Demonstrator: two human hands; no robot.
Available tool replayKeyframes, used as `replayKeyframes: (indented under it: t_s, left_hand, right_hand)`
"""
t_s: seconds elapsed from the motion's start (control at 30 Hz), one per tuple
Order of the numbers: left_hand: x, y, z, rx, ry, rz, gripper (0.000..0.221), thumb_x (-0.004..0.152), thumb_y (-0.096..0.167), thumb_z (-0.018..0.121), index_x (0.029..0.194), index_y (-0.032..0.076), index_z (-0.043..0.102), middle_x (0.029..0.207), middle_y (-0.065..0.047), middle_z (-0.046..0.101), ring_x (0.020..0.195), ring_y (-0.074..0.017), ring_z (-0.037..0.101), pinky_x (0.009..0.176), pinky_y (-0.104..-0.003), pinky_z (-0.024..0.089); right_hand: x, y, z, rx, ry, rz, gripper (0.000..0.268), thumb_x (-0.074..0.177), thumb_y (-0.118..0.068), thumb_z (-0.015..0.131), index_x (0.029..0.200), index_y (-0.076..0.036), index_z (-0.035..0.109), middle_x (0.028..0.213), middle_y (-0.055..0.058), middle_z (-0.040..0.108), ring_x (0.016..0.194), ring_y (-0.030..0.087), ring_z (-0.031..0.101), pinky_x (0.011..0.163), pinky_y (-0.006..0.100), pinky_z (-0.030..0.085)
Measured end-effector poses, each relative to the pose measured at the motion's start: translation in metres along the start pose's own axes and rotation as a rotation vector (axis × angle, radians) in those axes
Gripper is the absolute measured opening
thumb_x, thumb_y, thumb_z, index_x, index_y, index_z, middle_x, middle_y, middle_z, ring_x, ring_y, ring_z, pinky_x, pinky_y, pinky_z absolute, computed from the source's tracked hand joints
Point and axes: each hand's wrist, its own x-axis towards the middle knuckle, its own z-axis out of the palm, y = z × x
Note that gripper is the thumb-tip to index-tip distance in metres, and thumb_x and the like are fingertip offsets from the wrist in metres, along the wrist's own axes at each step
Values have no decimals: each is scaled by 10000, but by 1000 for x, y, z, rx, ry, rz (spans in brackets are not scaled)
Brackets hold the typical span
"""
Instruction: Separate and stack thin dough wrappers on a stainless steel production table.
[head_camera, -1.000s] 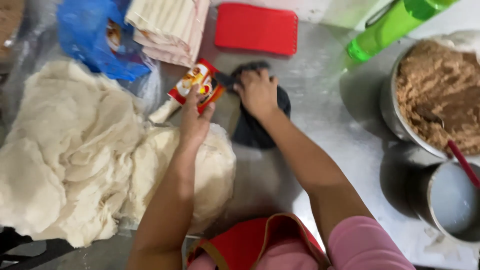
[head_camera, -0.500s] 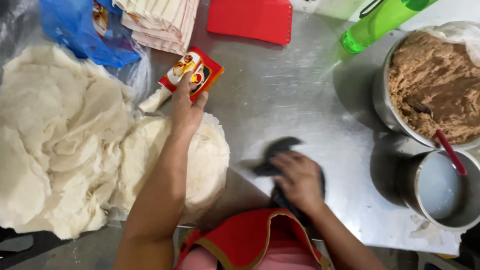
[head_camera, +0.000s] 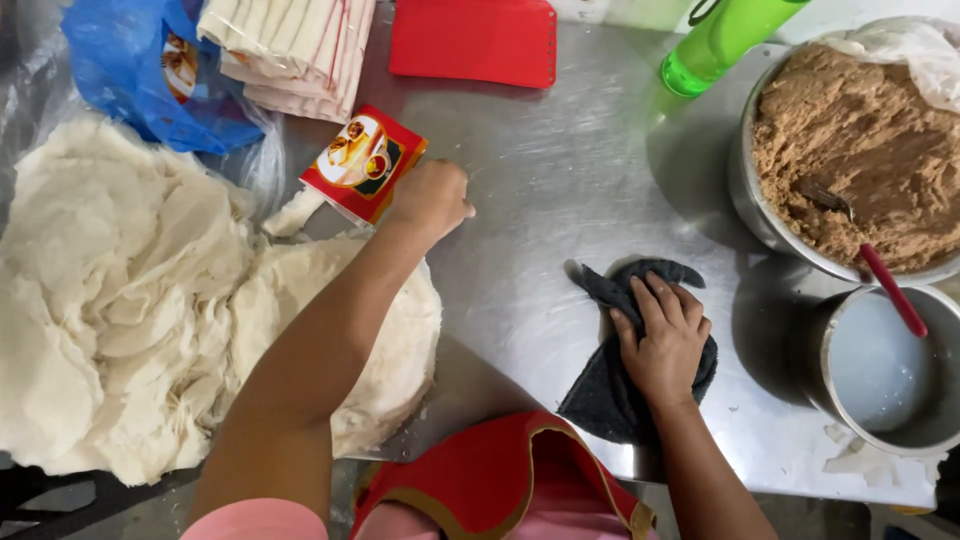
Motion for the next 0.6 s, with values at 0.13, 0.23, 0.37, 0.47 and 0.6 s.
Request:
replayKeyframes:
  t_s: [0.13,0.23,0.37,0.47,0.6]
  left_hand:
    - [21,-2,19,90,-26,4,137,795,250,791,852,125,782,861,-140,751,916,-375,753,751,-530,615]
    - [16,1,16,105,16,92,121,863,124,673,791,102,768,765,-145,738,830,-368,760,700,-521,614]
    - [14,-3,15,194,106,139,145,876,75,639,817,65,772,786,-158,747,816,-379,764,700,-519,610]
    - [24,-11,4,128,123,41,167,893,95,634,880,38,790,827,-183,759,869,-409,757,742,-525,614]
    - [59,-30,0,-111,178,-118,138,881,214,708,893,128,815,870,-195,766,937,-444,738,805,-538,610]
  right_hand:
    - [0,0,-1,11,-4,4,493,914,-440,736,1362,-239,692,1411,-26,623,1313,258,494,894,400,387]
    - [1,1,1,18,3,2,519,881,-450,747,1356,-249,690,1407,-32,625,1316,259,497,905,406,392]
    - [-1,-1,-2,34,27,-7,505,897,-422,758,1361,-234,693,1404,-19,624,1312,257,492,898,406,384]
    - [-2,-3,-5,52,29,-11,494,907,-413,757,1359,-224,693,1404,-11,622,1311,256,487,899,410,380]
    - [2,-4,-5,56,29,1,523,858,-406,785,1334,-206,700,1396,7,635,1311,278,498,909,430,399]
